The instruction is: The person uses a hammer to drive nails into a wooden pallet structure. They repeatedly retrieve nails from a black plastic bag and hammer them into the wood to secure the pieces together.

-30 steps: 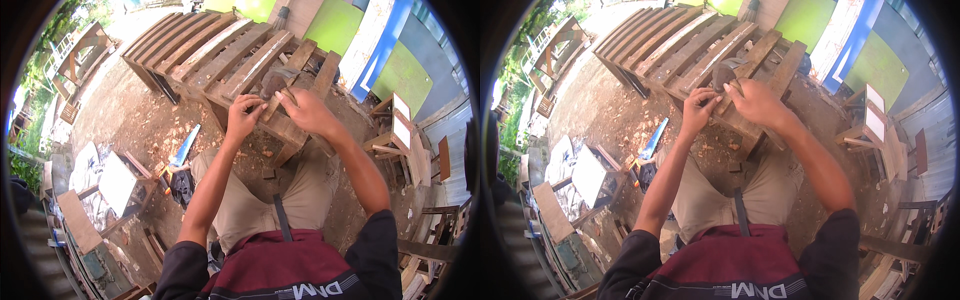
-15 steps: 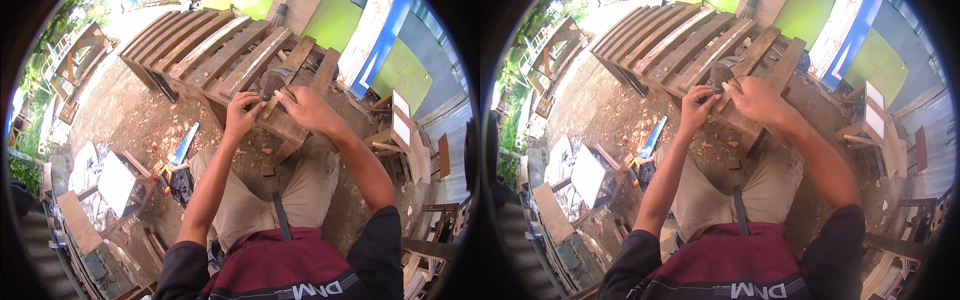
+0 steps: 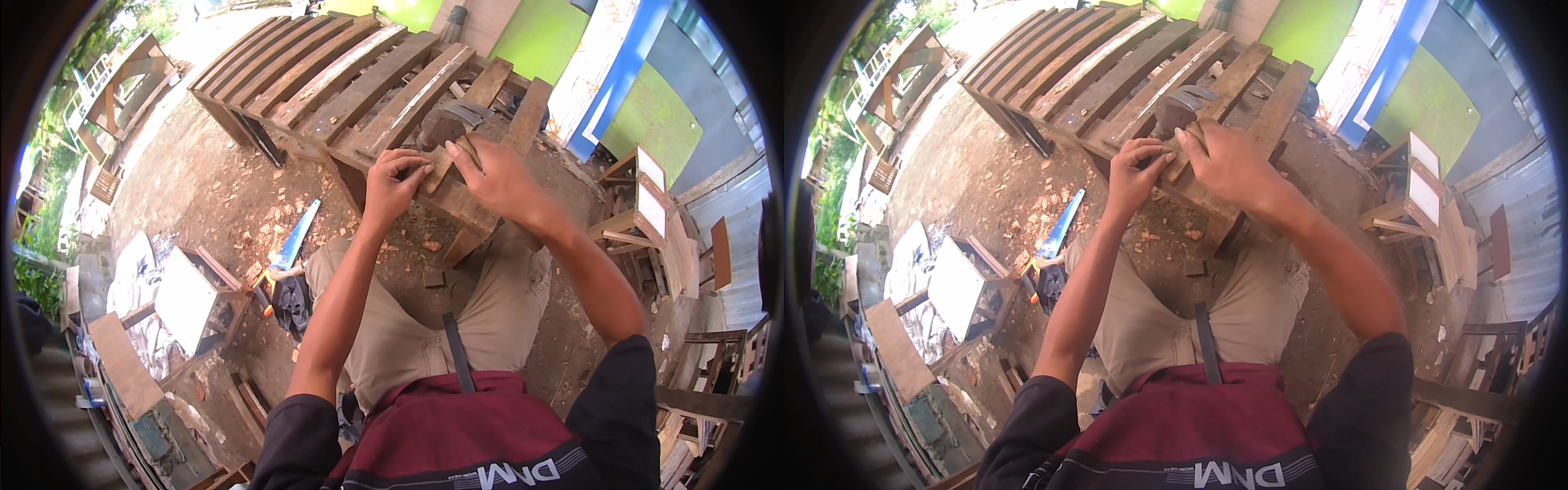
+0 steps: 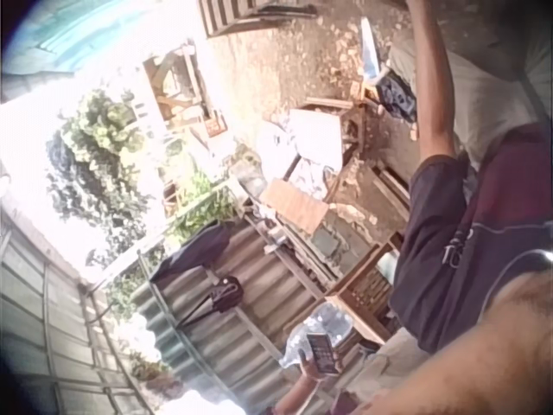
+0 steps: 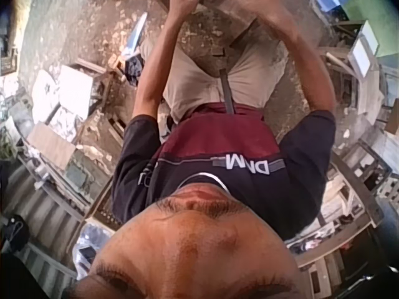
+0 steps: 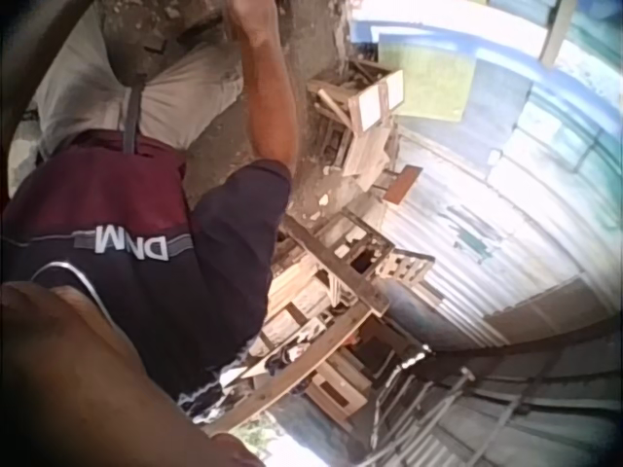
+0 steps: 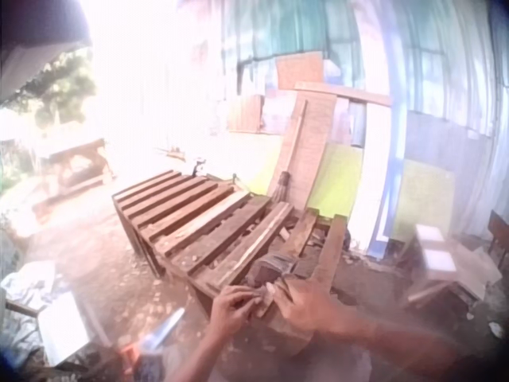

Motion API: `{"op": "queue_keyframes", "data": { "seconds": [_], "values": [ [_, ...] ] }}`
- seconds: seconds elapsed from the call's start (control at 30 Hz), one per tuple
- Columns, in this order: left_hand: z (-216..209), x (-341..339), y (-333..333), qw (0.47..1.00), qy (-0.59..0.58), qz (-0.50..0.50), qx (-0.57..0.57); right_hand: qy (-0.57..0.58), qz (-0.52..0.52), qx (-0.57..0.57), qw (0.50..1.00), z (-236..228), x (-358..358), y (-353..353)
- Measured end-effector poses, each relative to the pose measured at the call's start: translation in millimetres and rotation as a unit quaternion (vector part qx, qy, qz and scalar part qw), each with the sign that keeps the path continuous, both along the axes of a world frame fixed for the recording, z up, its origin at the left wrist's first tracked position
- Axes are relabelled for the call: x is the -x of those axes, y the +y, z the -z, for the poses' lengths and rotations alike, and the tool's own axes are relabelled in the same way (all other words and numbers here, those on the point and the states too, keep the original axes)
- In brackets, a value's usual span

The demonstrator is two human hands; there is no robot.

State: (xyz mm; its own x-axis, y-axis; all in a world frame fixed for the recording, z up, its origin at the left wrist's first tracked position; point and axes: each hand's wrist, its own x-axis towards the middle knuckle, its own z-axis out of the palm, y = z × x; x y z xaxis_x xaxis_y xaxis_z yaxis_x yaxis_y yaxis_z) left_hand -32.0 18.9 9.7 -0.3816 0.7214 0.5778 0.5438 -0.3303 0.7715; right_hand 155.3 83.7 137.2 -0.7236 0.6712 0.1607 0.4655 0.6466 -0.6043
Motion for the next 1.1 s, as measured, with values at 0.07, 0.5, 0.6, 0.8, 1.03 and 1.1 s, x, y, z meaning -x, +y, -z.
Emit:
{"op": "queue_keyframes", "data": {
  "seconds": [0.07,0.5,0.6,0.8,1.03,1.1],
  "values": [
    [0.9,-0.1,-0.4,1.0,-0.001,0.002,0.002,0.006,-0.005,-0.003,1.0,1.6,-0.8,-0.3],
    [0.2,-0.2,2.3,1.0,0.001,-0.004,-0.01,0.017,-0.014,-0.002,1.0,8.8,-8.8,7.8],
    [-1.1,-0.3,-0.4,1.0,0.009,-0.005,-0.003,0.046,0.006,0.002,0.999,9.7,-6.9,-2.7],
    [-1.7,0.2,0.1,1.0,0.014,-0.003,-0.009,0.061,-0.019,-0.006,0.998,13.0,-4.5,1.0],
    [0.5,0.9,-2.6,1.0,0.013,0.002,-0.011,0.057,-0.017,0.003,0.998,9.6,-4.2,-4.9],
    [-1.4,0.8,-1.4,1.0,0.01,0.003,-0.012,0.045,-0.021,-0.019,0.999,21.4,-2.8,1.1]
  ]
}}
